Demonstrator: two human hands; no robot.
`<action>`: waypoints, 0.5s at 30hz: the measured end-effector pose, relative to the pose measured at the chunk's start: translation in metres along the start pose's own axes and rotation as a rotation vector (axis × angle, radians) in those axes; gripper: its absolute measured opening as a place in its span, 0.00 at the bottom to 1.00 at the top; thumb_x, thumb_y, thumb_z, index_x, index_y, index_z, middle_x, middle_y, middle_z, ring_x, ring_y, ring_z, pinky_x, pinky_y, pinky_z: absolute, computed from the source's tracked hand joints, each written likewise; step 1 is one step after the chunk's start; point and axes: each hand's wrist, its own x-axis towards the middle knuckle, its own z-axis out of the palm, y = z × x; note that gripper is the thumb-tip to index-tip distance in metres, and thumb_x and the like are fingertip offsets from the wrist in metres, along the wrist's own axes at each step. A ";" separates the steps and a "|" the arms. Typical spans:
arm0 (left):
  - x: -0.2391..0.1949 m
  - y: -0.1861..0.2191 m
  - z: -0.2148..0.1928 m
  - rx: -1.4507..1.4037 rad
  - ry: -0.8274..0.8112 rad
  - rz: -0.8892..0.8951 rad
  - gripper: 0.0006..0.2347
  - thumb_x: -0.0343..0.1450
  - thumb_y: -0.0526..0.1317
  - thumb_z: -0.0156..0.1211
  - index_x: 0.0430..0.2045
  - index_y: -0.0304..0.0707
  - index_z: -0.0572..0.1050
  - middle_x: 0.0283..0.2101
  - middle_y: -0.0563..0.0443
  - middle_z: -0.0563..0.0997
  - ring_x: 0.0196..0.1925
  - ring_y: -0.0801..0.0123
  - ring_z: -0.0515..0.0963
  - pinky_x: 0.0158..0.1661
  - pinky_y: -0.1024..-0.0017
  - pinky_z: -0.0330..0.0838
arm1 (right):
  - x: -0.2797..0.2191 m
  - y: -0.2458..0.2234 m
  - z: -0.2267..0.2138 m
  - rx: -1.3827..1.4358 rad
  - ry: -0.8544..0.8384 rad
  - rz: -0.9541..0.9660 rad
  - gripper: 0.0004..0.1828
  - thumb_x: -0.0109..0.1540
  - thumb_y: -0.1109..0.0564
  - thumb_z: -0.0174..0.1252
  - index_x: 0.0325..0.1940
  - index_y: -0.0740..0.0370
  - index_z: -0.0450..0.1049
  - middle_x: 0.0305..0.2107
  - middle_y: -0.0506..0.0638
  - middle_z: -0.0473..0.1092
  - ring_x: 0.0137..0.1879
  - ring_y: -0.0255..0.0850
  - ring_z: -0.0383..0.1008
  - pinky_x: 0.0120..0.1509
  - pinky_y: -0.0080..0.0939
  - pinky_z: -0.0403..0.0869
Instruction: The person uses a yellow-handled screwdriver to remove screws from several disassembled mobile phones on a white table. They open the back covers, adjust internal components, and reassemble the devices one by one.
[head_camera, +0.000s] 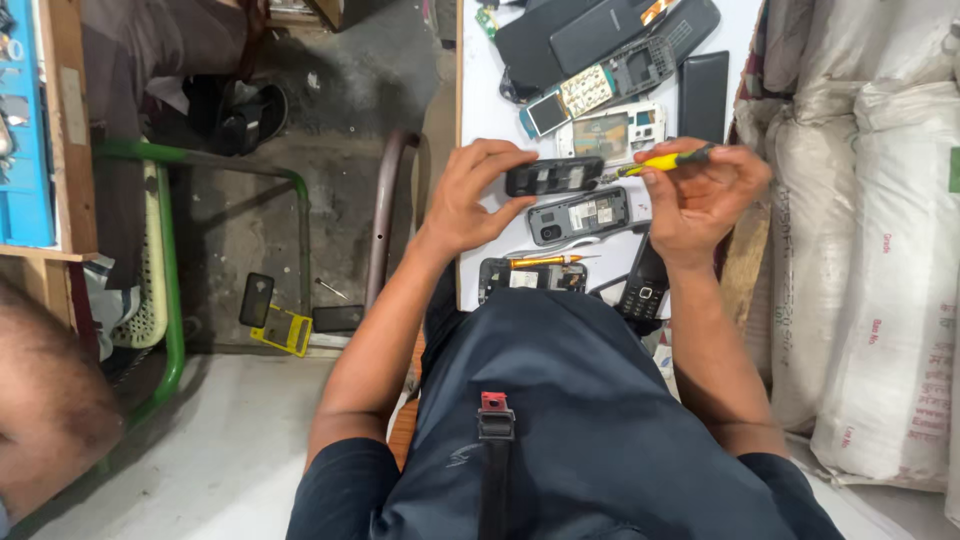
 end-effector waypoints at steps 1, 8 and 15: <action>-0.002 -0.001 -0.003 -0.089 -0.007 -0.049 0.20 0.66 0.34 0.77 0.51 0.43 0.78 0.52 0.50 0.78 0.56 0.63 0.78 0.57 0.68 0.70 | 0.000 0.001 -0.003 0.000 0.017 0.011 0.30 0.73 0.74 0.58 0.66 0.50 0.50 0.47 0.60 0.71 0.49 0.45 0.77 0.57 0.44 0.80; 0.042 -0.062 -0.008 -0.775 0.398 -0.247 0.15 0.77 0.35 0.62 0.57 0.30 0.73 0.57 0.52 0.78 0.59 0.72 0.75 0.60 0.72 0.70 | 0.042 0.007 -0.038 -0.313 0.041 0.203 0.24 0.76 0.66 0.53 0.74 0.54 0.59 0.43 0.53 0.71 0.45 0.37 0.71 0.53 0.35 0.71; 0.189 -0.175 0.015 0.012 0.496 -0.402 0.12 0.73 0.39 0.63 0.29 0.24 0.72 0.24 0.38 0.77 0.28 0.57 0.75 0.34 0.60 0.72 | 0.095 -0.005 -0.036 -1.010 -0.093 0.019 0.21 0.66 0.58 0.70 0.61 0.59 0.75 0.50 0.59 0.69 0.48 0.52 0.75 0.49 0.47 0.74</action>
